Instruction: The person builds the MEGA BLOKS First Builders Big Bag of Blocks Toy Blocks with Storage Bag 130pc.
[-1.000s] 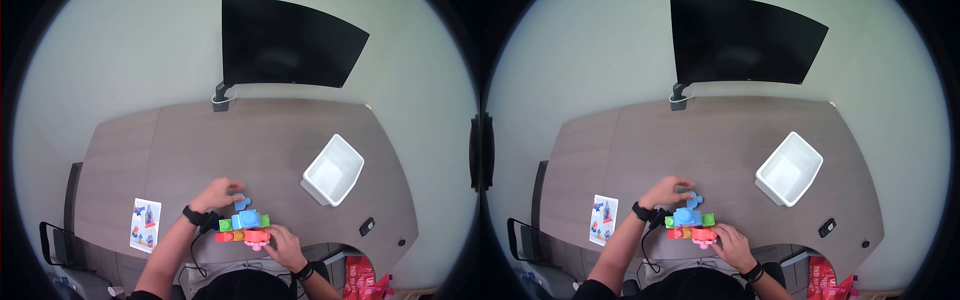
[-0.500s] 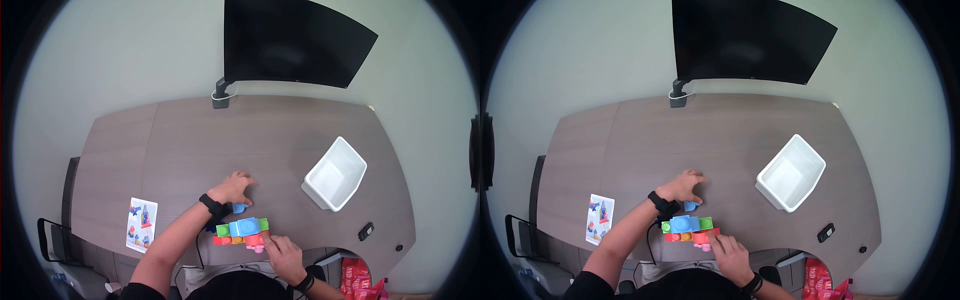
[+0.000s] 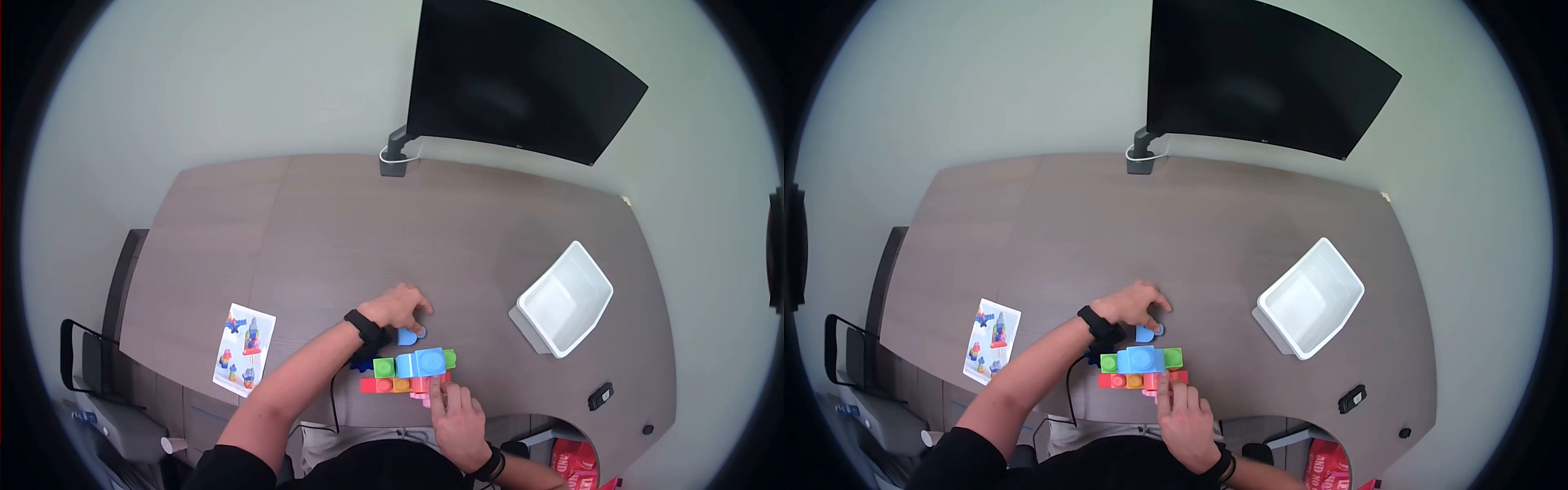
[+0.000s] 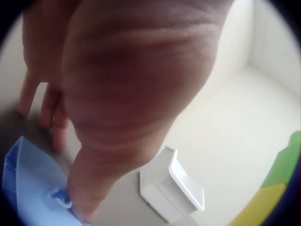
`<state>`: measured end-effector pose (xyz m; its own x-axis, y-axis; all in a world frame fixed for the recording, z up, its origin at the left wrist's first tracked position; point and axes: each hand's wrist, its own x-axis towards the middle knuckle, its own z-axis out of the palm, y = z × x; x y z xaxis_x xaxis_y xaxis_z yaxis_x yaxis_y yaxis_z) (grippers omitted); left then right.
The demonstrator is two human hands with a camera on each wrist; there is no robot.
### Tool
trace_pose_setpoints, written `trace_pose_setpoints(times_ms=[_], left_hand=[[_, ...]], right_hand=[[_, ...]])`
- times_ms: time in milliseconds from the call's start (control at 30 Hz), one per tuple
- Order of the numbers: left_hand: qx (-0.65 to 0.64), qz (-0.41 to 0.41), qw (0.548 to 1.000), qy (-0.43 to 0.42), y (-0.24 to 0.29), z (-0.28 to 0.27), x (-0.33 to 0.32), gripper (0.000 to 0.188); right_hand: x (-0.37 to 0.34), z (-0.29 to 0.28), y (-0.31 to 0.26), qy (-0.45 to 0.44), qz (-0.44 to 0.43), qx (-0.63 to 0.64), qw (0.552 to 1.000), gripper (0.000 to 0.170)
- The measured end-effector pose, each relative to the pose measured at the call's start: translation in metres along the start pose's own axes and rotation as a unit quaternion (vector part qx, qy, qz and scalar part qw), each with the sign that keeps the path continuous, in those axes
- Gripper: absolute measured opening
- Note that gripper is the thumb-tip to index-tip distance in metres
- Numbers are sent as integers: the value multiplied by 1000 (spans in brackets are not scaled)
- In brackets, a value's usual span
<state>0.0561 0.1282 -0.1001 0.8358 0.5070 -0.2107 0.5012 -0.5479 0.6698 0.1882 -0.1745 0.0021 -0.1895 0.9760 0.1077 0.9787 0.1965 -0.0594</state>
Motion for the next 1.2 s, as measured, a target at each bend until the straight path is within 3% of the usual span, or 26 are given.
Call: trace_pose_setpoints(times_ms=[67,200,367,467,567,633,733,867,967,1067,1100,1200], left_hand=[[-4,-7,1000,17,-4,0,-6,59],[-32,-59,996,62,-14,-5,-32,49],[-67,-60,991,100,-42,-10,-84,43],[-56,-50,988,134,-45,-9,-121,44],[0,-46,989,138,-23,-10,-160,53],[83,-64,985,140,1,0,-179,60],[65,-95,983,141,-7,19,-186,67],[23,-117,974,194,-13,36,-206,67],[-2,-98,969,229,-24,45,-226,64],[22,-115,964,240,-32,54,-244,63],[13,-135,958,251,-24,56,-254,63],[-27,-157,949,273,-18,69,-269,64]], right_hand=[[0,-1,1,-13,7,-8,1000,55],[0,-10,15,54,32,74,995,55],[-2,-29,19,147,30,177,973,55],[-4,-28,16,46,-36,289,955,47],[13,-43,1,-62,-158,329,929,37],[18,-32,-11,-70,-167,299,937,35],[28,-16,-28,-93,-173,315,928,34],[55,15,-53,-175,-204,410,871,36],[73,31,-88,-46,-239,347,906,52],[92,61,-119,29,-142,160,976,75],[98,64,-126,-2,-107,175,979,83],[108,82,-138,-85,-57,199,975,84]])
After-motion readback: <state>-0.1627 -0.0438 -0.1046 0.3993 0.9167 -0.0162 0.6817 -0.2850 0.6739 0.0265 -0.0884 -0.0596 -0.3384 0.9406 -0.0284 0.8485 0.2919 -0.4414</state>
